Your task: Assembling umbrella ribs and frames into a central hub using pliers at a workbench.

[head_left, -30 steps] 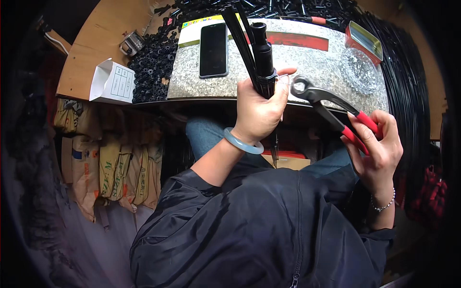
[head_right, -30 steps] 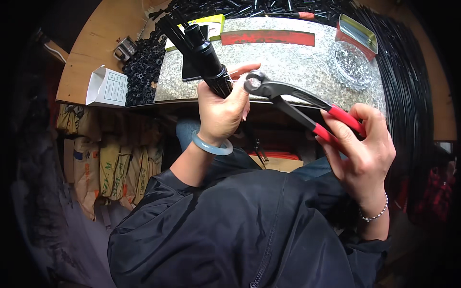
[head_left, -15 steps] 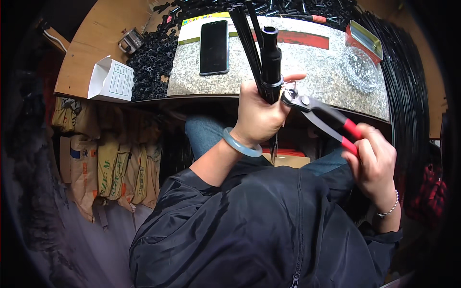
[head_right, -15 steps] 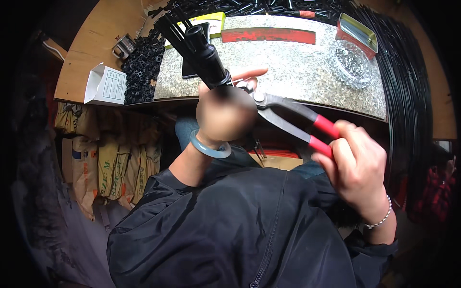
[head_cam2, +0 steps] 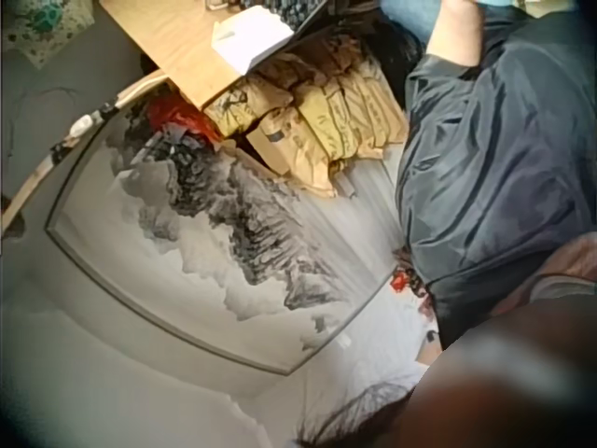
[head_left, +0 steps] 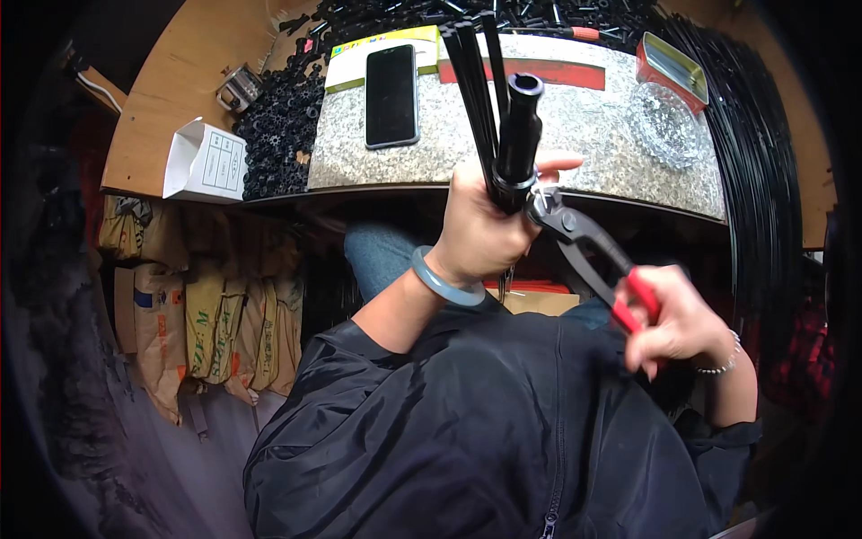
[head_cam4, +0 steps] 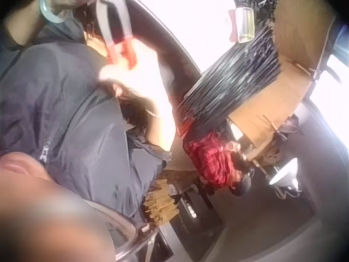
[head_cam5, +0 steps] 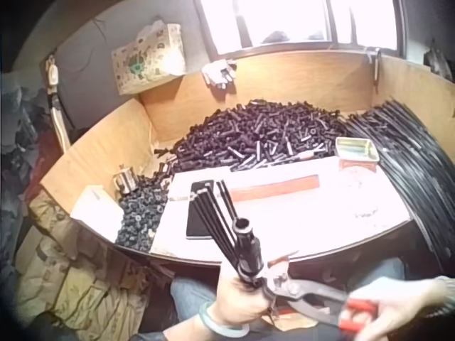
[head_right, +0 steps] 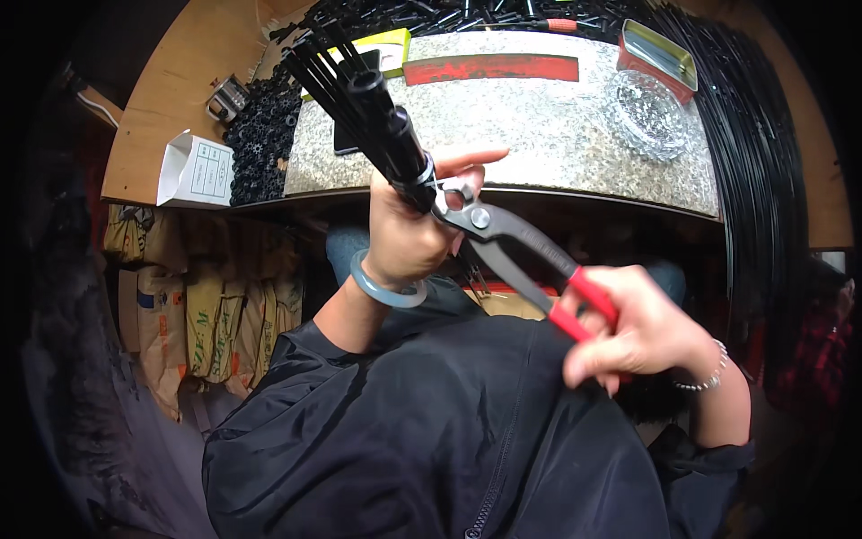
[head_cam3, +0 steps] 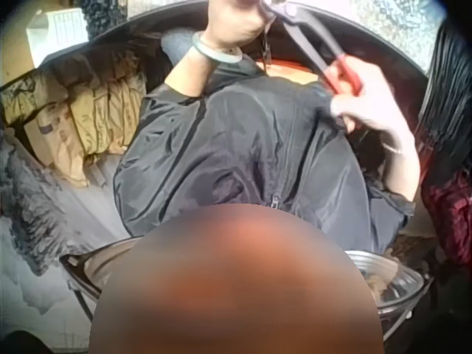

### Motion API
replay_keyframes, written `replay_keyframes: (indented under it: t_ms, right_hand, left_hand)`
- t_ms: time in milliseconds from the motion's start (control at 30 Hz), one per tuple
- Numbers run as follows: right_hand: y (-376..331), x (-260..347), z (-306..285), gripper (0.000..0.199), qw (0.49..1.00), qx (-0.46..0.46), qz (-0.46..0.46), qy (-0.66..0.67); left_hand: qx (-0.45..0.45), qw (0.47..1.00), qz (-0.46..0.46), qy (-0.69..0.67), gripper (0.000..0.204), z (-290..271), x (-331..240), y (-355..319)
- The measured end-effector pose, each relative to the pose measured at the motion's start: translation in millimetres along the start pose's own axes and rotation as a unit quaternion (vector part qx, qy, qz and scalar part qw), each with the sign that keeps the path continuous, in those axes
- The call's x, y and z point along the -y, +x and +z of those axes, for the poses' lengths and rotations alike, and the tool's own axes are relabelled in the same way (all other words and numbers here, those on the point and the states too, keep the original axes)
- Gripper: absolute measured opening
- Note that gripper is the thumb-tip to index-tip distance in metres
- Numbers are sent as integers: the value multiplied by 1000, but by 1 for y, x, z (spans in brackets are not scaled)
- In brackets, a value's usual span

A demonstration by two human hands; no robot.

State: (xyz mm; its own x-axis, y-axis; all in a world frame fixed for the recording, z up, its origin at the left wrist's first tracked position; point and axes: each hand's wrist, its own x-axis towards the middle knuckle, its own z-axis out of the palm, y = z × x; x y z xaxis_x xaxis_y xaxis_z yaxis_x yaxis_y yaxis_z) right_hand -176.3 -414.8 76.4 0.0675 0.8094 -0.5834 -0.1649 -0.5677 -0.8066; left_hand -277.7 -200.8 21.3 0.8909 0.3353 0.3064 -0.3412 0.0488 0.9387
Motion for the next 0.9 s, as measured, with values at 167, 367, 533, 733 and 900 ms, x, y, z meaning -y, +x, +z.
replay_keyframes:
  t_ms: [167,367,533,733,900]
  right_hand:
    - [6,-8,10,61,791,-313,-275,-447]
    - [-1,13,4,46,998,29,55,-6]
    - [7,-15,7,62,875,-236,-300,-300]
    - [4,-8,4,52,947,-129,-204,-214]
    - [1,-3,3,37,956,-133,-174,-195]
  left_hand:
    - [-24,999,7,28,28,1,3,2]
    - [-11,997,-50,56,23,1,1,-1]
    - [-23,999,-37,-1,25,0,3,1]
    - [-25,999,-11,37,31,2,2,1]
    - [-31,998,0,47,30,3,1,-1]
